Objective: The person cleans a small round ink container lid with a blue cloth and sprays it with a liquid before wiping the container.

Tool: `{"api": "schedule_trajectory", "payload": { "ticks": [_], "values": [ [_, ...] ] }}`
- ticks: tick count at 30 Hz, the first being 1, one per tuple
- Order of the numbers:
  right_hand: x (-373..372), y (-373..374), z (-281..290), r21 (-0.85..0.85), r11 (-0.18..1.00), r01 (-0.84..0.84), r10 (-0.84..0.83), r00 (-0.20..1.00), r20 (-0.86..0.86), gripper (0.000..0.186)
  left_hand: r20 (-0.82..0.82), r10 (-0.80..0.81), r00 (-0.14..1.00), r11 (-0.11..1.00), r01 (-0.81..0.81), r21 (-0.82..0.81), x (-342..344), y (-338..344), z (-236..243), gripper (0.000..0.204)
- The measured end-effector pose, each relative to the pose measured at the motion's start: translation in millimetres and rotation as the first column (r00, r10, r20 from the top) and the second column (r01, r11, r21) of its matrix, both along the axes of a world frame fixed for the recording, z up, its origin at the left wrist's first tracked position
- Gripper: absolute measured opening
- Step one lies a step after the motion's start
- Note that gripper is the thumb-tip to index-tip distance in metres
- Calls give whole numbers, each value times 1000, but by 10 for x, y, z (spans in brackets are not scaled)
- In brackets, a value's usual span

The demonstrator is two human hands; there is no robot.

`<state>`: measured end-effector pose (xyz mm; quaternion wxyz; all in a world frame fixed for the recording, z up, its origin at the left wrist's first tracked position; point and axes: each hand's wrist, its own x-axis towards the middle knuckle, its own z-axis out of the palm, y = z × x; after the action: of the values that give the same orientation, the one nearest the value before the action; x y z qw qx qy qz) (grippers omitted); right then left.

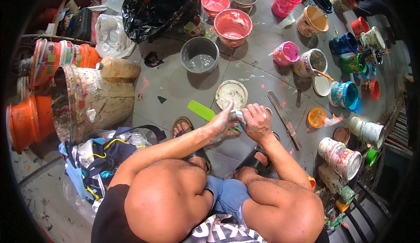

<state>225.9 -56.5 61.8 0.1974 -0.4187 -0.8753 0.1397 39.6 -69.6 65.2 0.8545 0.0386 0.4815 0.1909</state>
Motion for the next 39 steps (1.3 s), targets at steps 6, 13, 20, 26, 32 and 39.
{"api": "schedule_trajectory", "payload": {
  "ticks": [6,13,20,26,32,39],
  "values": [
    [-9,-57,-543,-274,945,179,-230,959,-167,15,-16,-118,993,979,119,165,-35,-83,-59,108],
    [458,160,-805,-925,320,204,-808,568,-155,22,196,-92,976,960,35,277,-266,80,174,112],
    [-313,266,272,-441,778,447,-511,859,-32,36,279,46,959,970,-110,218,15,211,94,101],
    [-456,81,174,-320,911,259,-337,916,-220,26,44,52,998,910,-66,410,50,208,131,118],
    [-53,527,-39,-524,676,519,-635,770,-56,28,275,-85,958,898,-46,438,22,317,99,141],
    [-70,422,254,-493,834,249,-426,858,-287,41,474,235,849,939,-324,114,82,751,195,133]
  ]
}}
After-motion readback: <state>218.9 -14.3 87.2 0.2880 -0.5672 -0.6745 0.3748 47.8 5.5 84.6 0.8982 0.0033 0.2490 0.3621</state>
